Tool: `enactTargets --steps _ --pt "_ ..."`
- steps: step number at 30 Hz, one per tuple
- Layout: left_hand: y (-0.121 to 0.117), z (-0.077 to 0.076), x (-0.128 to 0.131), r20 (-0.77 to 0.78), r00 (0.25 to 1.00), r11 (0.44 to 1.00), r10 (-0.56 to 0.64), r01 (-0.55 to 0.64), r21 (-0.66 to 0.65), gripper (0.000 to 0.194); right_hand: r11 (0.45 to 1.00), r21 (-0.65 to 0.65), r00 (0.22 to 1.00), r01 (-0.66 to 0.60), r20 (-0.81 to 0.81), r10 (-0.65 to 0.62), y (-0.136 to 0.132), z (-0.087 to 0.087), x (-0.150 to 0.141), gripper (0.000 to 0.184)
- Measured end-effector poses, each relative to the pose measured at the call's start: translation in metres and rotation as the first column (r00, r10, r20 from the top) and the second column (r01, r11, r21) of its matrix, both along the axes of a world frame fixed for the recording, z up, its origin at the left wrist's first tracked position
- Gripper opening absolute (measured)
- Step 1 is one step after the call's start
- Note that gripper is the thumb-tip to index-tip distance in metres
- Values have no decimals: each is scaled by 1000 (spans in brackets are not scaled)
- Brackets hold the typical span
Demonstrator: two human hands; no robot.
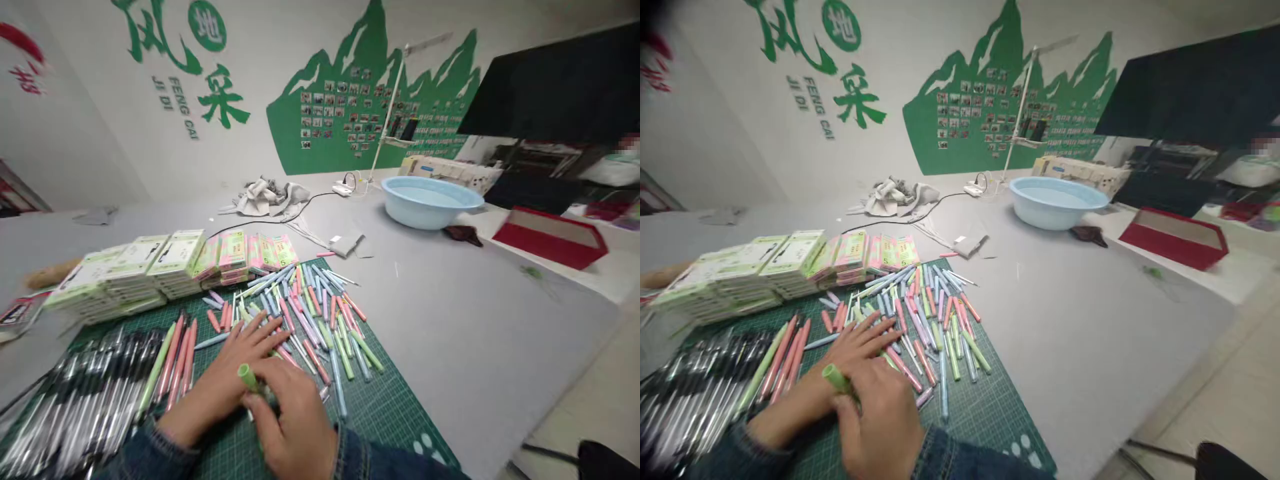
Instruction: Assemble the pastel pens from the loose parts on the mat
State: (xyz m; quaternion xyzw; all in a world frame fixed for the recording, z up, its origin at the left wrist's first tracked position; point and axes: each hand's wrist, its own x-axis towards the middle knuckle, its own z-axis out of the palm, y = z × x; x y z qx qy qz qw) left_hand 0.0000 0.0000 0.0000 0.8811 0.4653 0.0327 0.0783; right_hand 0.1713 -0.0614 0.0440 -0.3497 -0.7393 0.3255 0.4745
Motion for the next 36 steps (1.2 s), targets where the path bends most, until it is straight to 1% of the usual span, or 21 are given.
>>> enactTargets --steps 3,5,7,9,11,12,15,18,22,25,26,28,29,31,33,34,36 --pt "-1 -9 -7 19 998 997 -58 58 44 66 1000 -12 1000 -3 31 4 -4 0 -1 28" --pt "-1 -11 -9 24 997 996 -68 67 55 66 1000 -22 998 -9 58 10 -5 0 -1 26" --pt "-2 -9 -11 28 999 998 -45 43 55 61 999 -31 996 -21 82 24 -5 0 -2 23" --pt "-5 -6 -12 34 999 996 20 -23 84 57 999 -33 995 -32 95 35 -4 1 -2 21" --pt "-8 -4 -13 24 996 987 84 -87 134 58 999 -31 995 -34 97 37 -4 1 -2 22" --pt "-11 -4 -13 9 995 982 100 -101 157 61 999 -32 995 -32 95 35 -3 1 -2 22" --pt "-16 -9 -12 -47 995 977 91 -80 197 68 999 -31 996 -27 89 29 -4 1 -3 23" --pt "-17 -14 -5 -61 994 971 87 -71 230 66 999 -23 996 -30 87 32 -5 0 -4 26" --pt "-15 -10 10 -17 997 976 73 -68 207 62 999 -26 995 -36 95 39 -7 -4 -5 27" --pt "-13 -2 17 84 994 986 65 -76 148 59 998 -51 994 -48 97 53 -7 -5 -5 27" --pt "-12 2 16 136 987 988 82 -99 122 56 997 -61 994 -53 91 58 -7 -5 -5 28" --pt "-7 9 11 264 949 978 173 -198 69 50 995 -86 996 -40 71 46 -3 -3 -3 29" --pt "-4 12 6 322 916 963 239 -267 46 47 994 -108 998 -17 59 23 1 -2 -1 27" --pt "2 19 -7 396 838 909 375 -416 19 39 985 -166 998 49 46 -42 10 0 4 18" --pt "9 23 -20 385 794 857 470 -515 17 31 961 -240 990 140 3 -143 21 0 10 10" --pt "11 25 -25 360 792 844 494 -536 19 29 945 -280 983 172 -20 -184 26 0 13 10" --pt "15 26 -29 308 814 850 492 -525 31 27 915 -341 966 216 -60 -250 37 -1 18 9"
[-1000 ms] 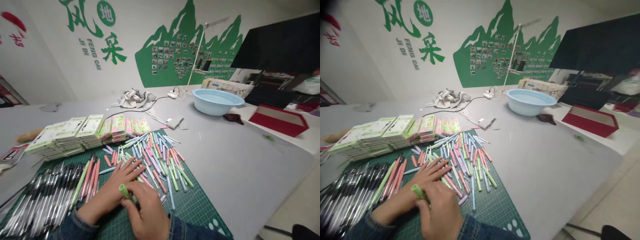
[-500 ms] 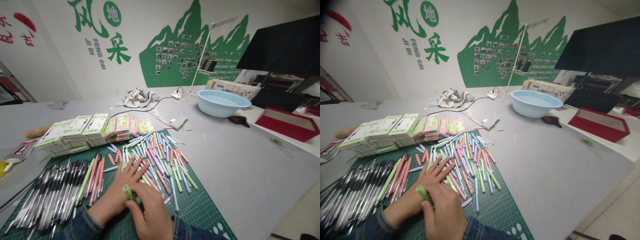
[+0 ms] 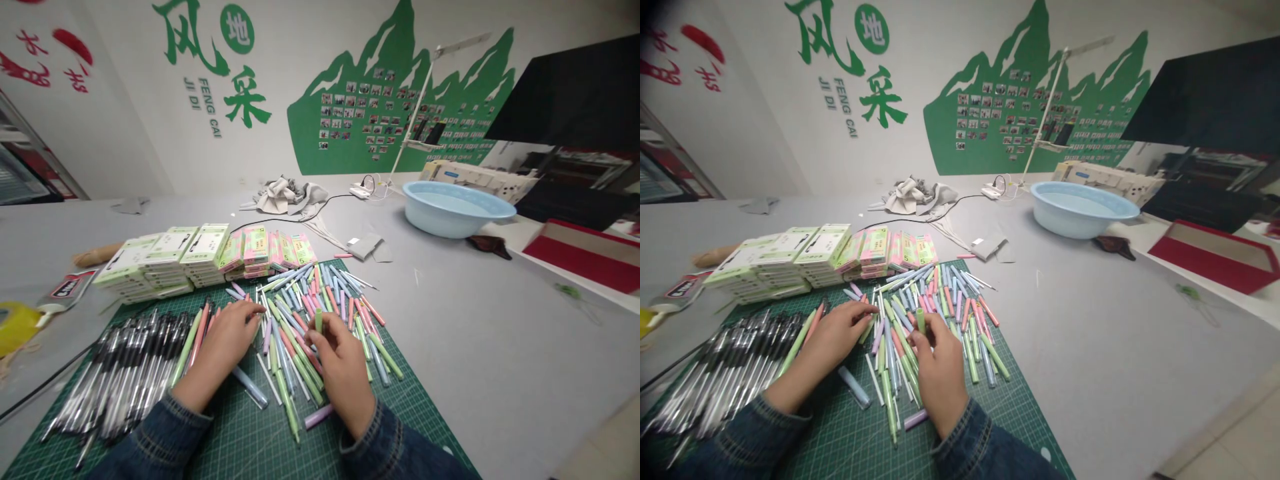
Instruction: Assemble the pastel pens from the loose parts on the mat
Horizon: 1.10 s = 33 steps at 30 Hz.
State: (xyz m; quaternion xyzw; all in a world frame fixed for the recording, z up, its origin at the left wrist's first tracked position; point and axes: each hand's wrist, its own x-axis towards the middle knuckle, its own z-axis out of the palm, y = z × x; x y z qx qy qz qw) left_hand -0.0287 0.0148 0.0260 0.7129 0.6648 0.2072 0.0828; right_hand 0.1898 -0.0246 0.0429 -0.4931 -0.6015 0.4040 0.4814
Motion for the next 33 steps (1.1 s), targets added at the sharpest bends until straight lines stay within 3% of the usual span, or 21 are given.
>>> enactTargets --steps 5,10,13,19,25,33 --pt "3 -4 9 -98 990 993 -101 106 49 33 996 0 994 87 -59 -86 16 -4 10 7" --pt "5 -3 13 -132 987 992 -93 104 78 34 990 -108 978 92 -178 -110 22 -7 12 8" --pt "5 2 13 -101 986 985 -133 143 101 30 988 -110 969 110 -209 -131 25 -7 14 8" --pt "7 4 29 -55 940 939 -337 340 54 18 994 -44 974 100 -199 -107 28 -6 18 6" --pt "11 7 37 -133 911 918 -391 397 21 16 990 -46 971 131 -196 -138 33 -8 22 6" --pt "10 10 34 -112 901 908 -419 417 -45 23 989 -35 967 145 -206 -149 34 -7 24 6"
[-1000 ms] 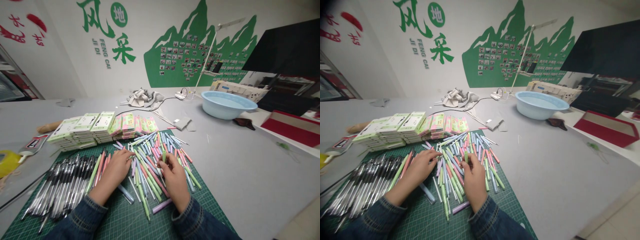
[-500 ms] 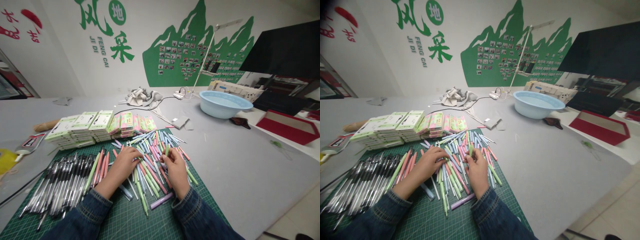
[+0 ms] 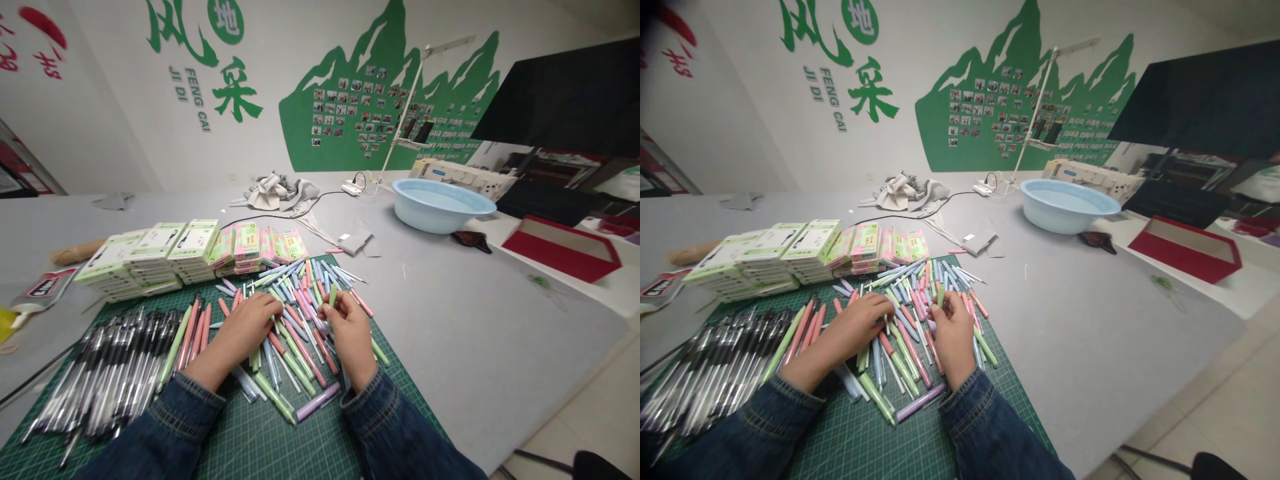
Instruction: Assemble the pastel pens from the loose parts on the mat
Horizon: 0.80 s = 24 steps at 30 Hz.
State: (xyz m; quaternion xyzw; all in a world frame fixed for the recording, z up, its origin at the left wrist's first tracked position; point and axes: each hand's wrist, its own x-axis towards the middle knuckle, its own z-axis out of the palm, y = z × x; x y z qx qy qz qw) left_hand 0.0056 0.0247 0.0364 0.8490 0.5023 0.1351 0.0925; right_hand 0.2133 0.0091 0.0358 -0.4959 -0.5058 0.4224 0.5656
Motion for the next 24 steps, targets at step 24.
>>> enactTargets --steps 24 --pt "-11 0 -10 340 900 961 274 -265 -74 22 985 -134 991 -105 -97 93 -11 11 -4 3"
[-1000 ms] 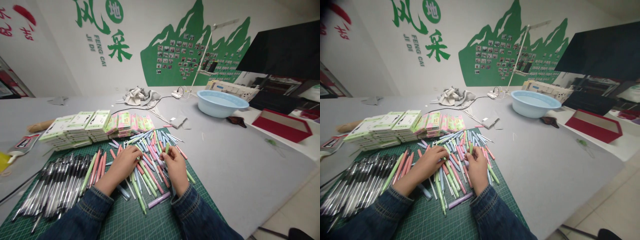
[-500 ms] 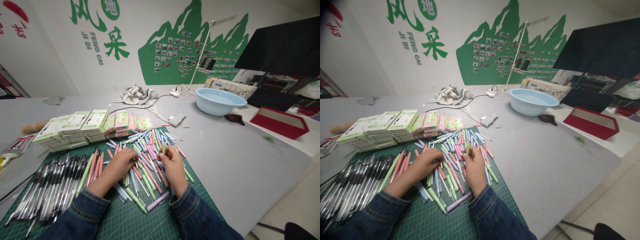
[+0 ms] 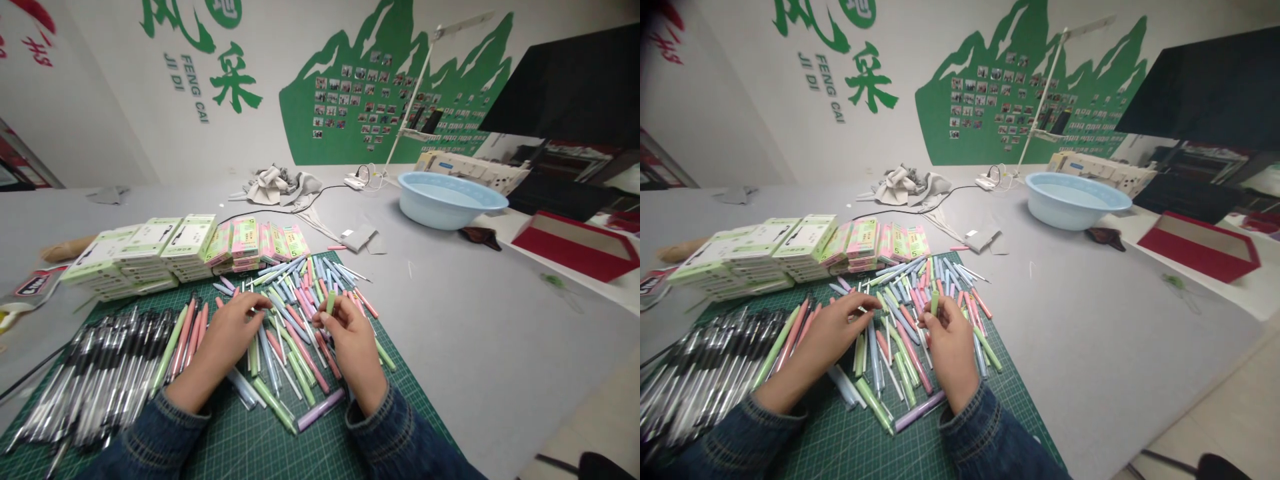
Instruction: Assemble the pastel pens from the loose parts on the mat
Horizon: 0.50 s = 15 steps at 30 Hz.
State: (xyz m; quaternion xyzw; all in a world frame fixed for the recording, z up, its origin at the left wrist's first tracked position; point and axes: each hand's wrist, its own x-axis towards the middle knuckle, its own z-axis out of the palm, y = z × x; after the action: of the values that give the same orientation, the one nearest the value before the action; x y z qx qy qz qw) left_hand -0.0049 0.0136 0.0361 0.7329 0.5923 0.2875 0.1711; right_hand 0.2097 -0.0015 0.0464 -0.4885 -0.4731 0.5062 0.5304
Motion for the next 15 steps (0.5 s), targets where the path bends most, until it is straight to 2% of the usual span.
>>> enactTargets --steps 2,7,15 --pt "3 -3 -2 -75 995 998 69 -69 1 18 1000 -1 1000 -8 14 8 0 0 0 3" --pt "7 -11 -3 -216 968 991 130 -131 10 17 1000 10 999 -18 41 17 0 -2 -1 3" --pt "8 -7 -12 -256 950 982 181 -189 -6 19 999 5 996 -39 83 38 -2 -1 0 4"
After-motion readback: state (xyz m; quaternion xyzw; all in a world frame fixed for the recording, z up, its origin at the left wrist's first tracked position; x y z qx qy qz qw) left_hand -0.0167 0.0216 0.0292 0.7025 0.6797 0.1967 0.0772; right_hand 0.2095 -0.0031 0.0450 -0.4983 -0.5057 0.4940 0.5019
